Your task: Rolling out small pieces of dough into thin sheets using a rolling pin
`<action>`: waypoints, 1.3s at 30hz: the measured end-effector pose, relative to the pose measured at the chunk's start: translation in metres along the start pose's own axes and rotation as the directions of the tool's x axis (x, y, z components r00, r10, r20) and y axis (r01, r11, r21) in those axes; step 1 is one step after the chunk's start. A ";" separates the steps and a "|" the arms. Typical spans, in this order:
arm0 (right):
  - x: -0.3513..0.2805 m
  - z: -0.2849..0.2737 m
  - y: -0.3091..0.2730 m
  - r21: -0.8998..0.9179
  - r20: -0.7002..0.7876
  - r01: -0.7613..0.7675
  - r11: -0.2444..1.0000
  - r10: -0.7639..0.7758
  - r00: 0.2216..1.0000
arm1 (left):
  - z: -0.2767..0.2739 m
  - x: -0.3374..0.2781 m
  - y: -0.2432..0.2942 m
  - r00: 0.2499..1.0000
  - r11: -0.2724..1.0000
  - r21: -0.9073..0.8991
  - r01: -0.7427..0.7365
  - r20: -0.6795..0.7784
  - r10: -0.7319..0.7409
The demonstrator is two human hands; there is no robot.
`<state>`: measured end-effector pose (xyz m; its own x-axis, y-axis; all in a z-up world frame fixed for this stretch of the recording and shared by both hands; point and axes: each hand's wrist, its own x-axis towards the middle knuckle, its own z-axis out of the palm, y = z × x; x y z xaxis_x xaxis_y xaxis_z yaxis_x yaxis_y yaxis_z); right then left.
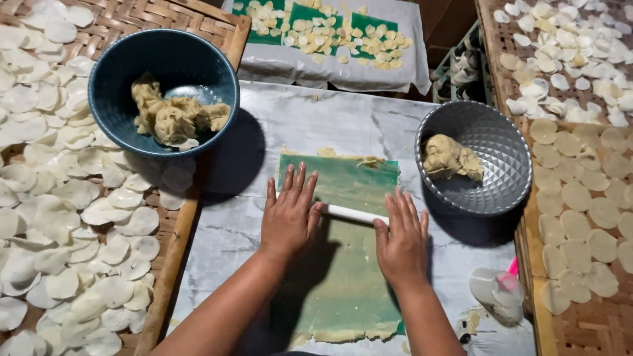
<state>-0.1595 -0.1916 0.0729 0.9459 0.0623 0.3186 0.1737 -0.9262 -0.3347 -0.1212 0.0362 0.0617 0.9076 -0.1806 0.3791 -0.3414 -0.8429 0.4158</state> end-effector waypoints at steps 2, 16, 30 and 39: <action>0.001 0.024 0.008 -0.114 0.218 -0.019 0.993 0.044 0.975 | 0.029 -0.012 -0.016 0.994 0.997 0.082 -0.007 0.110 -0.002; -0.120 -0.028 -0.006 -0.019 0.145 -0.034 0.999 0.037 0.989 | -0.030 -0.177 0.025 0.992 0.991 0.123 -0.049 0.126 0.033; -0.207 -0.030 0.097 0.007 -0.053 -0.559 0.829 0.558 0.828 | -0.029 -0.206 0.019 0.947 0.963 0.074 -0.261 0.212 0.240; -0.183 -0.033 0.074 0.109 0.097 -0.007 0.994 -0.003 0.995 | -0.037 -0.161 0.039 0.964 0.989 0.006 -0.145 -0.227 0.142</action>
<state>-0.3283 -0.2838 0.0187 0.9674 0.1013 0.2320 0.1957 -0.8805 -0.4318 -0.2901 0.0514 0.0477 0.7706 -0.1789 0.6117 -0.4676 -0.8109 0.3518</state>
